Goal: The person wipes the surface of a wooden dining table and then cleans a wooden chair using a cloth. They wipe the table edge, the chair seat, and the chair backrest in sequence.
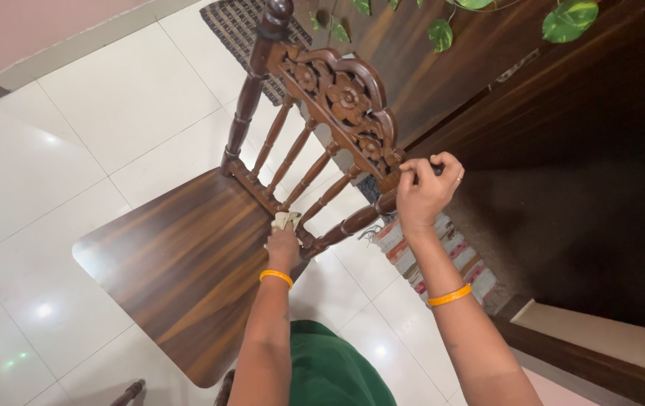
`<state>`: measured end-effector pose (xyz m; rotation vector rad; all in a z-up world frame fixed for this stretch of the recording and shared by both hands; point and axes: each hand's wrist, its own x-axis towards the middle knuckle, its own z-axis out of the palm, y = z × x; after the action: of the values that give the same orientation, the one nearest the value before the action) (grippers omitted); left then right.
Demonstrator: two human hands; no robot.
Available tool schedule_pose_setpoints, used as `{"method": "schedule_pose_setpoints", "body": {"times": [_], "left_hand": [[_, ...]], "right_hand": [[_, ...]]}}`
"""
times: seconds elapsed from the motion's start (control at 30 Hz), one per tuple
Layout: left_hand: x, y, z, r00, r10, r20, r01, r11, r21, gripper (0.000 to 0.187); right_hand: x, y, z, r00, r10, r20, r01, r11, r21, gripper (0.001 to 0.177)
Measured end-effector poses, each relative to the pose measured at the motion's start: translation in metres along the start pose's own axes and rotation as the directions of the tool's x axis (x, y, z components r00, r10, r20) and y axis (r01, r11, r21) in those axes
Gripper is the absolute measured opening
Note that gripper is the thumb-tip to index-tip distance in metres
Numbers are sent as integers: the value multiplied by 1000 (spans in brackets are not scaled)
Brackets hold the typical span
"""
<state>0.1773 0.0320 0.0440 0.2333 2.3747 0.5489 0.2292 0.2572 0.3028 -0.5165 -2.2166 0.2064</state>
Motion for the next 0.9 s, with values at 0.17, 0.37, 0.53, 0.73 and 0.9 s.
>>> {"method": "schedule_pose_setpoints", "body": {"times": [0.17, 0.37, 0.53, 0.73, 0.9], "left_hand": [[-45, 76, -56, 851, 154, -502, -302, 925, -229, 71], [-72, 149, -46, 533, 451, -715, -742, 656, -139, 70], [-19, 118, -1, 489, 548, -679, -779, 625, -57, 66], [-10, 77, 26, 715, 385, -584, -656, 658, -371, 58], [-11, 12, 63, 981, -7, -192, -116, 775, -621, 52]], "right_hand": [[0, -1, -2, 1000, 8, -13, -8, 1000, 25, 18], [-4, -1, -4, 1000, 8, 3, -8, 1000, 14, 19], [-1, -4, -6, 999, 44, 30, -45, 999, 28, 19], [0, -3, -8, 999, 8, 45, -7, 1000, -3, 19], [-1, -2, -6, 1000, -3, 20, 3, 1000, 11, 17]]}}
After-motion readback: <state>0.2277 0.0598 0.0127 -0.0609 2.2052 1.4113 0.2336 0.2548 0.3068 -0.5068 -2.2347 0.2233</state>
